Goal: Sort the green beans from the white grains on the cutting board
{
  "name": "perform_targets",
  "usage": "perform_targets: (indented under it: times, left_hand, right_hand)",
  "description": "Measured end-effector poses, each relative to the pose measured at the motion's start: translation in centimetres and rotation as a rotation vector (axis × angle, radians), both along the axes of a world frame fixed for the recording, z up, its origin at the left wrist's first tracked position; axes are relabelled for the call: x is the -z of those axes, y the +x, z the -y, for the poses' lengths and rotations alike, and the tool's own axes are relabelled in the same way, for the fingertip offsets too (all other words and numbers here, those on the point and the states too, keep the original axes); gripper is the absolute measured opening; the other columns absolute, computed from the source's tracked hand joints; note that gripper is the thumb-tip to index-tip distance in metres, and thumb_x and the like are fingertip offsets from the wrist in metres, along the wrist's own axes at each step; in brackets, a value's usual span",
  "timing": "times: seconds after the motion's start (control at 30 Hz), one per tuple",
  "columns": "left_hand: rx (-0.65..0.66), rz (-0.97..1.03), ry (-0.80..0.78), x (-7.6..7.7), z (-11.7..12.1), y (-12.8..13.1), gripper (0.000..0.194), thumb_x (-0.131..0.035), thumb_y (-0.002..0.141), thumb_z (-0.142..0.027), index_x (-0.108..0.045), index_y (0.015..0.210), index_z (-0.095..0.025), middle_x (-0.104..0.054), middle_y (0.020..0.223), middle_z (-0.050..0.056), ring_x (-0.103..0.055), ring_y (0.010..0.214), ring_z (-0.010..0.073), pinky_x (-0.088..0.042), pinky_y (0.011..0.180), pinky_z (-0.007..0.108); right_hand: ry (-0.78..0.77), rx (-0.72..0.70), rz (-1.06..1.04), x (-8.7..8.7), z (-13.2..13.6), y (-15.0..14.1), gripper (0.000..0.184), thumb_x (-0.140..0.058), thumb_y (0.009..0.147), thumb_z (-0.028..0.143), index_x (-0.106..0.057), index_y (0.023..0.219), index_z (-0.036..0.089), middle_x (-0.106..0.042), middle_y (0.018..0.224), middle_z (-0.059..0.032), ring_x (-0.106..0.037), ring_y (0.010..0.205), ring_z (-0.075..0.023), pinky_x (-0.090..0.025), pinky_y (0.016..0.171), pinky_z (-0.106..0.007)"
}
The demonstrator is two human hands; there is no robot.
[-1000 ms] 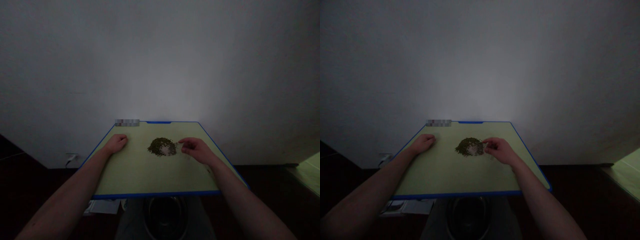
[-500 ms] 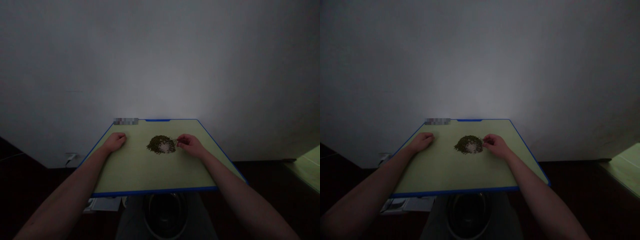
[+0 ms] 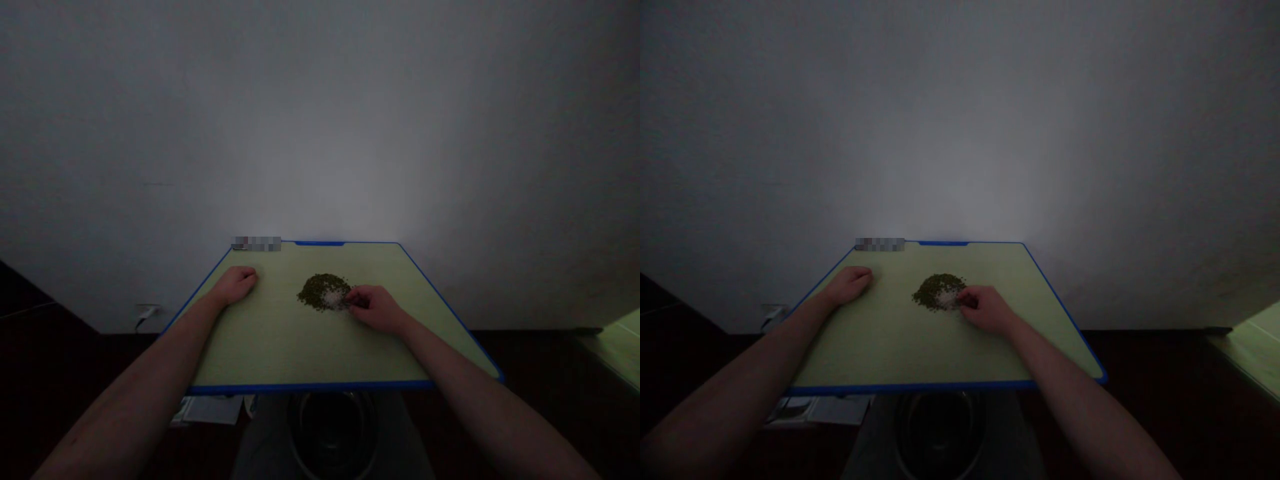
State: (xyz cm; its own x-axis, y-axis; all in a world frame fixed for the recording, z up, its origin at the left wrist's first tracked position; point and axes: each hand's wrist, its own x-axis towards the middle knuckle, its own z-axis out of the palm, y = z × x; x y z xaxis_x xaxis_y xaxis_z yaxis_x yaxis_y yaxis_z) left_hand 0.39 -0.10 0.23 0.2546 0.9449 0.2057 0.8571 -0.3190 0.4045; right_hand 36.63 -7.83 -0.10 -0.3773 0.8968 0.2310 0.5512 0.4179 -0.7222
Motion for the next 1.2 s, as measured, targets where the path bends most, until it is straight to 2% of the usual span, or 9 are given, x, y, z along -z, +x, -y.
perform_targets:
  times: [0.13, 0.33, 0.63, 0.83, 1.07, 1.2]
  left_hand:
    - [0.001, -0.003, 0.007, 0.08, -0.05, -0.07, 0.028, -0.035, 0.072, -0.034, -0.045, 0.052, -0.017, -0.039, 0.048, -0.003, -0.041, 0.052, 0.0123, -0.027, 0.05, 0.024]
    - [-0.006, 0.004, -0.014, 0.05, 0.16, 0.08, 0.027, -0.035, 0.073, -0.033, -0.043, 0.053, -0.017, -0.038, 0.048, -0.003, -0.041, 0.052, 0.0119, -0.028, 0.05, 0.024]
    - [-0.01, -0.012, -0.007, 0.02, -0.03, 0.12, 0.026, -0.035, 0.073, -0.032, -0.042, 0.052, -0.017, -0.038, 0.048, -0.003, -0.04, 0.052, 0.012, -0.027, 0.05, 0.024]
    - [-0.001, 0.002, 0.002, 0.05, 0.01, 0.09, 0.026, -0.036, 0.072, -0.032, -0.043, 0.052, -0.017, -0.038, 0.048, -0.003, -0.039, 0.052, 0.0118, -0.026, 0.05, 0.024]
    - [0.013, 0.027, 0.011, 0.36, -0.2, -0.23, 0.026, -0.036, 0.071, -0.032, -0.044, 0.052, -0.017, -0.037, 0.048, -0.003, -0.04, 0.051, 0.0118, -0.025, 0.049, 0.024]
    - [0.01, 0.045, -0.013, 0.41, -0.16, -0.43, 0.027, -0.036, 0.072, -0.033, -0.043, 0.052, -0.017, -0.037, 0.047, -0.004, -0.038, 0.05, 0.0112, -0.025, 0.049, 0.024]
  right_hand:
    - [0.023, 0.009, 0.006, -0.27, -0.07, 0.16, 0.02, -0.053, 0.066, 0.016, -0.064, 0.083, 0.016, -0.061, 0.064, -0.0001, -0.054, 0.057, -0.0106, -0.041, 0.053, -0.02]
    - [0.09, 0.101, 0.036, -0.62, -0.22, 0.56, 0.018, -0.053, 0.063, 0.013, -0.063, 0.077, 0.015, -0.059, 0.06, 0.0011, -0.051, 0.053, -0.0089, -0.038, 0.051, -0.019]
    - [0.07, 0.011, 0.045, -0.4, 0.21, 0.01, 0.018, -0.052, 0.066, 0.016, -0.063, 0.08, 0.016, -0.06, 0.063, 0.0006, -0.053, 0.056, -0.0099, -0.039, 0.053, -0.02]
    - [0.09, 0.064, 0.082, -0.62, 0.16, -0.15, 0.019, -0.053, 0.067, 0.017, -0.065, 0.082, 0.016, -0.062, 0.064, -0.0004, -0.054, 0.056, -0.0106, -0.041, 0.054, -0.021]
    - [0.062, 0.061, 0.009, -0.14, -0.1, -0.14, 0.019, -0.055, 0.069, 0.021, -0.064, 0.086, 0.017, -0.065, 0.069, -0.0016, -0.058, 0.06, -0.0121, -0.044, 0.056, -0.022]
    - [0.032, 0.087, -0.052, -0.46, -0.62, -0.32, 0.024, -0.057, 0.07, 0.025, -0.064, 0.092, 0.016, -0.068, 0.075, -0.0031, -0.06, 0.063, -0.0129, -0.045, 0.059, -0.023]
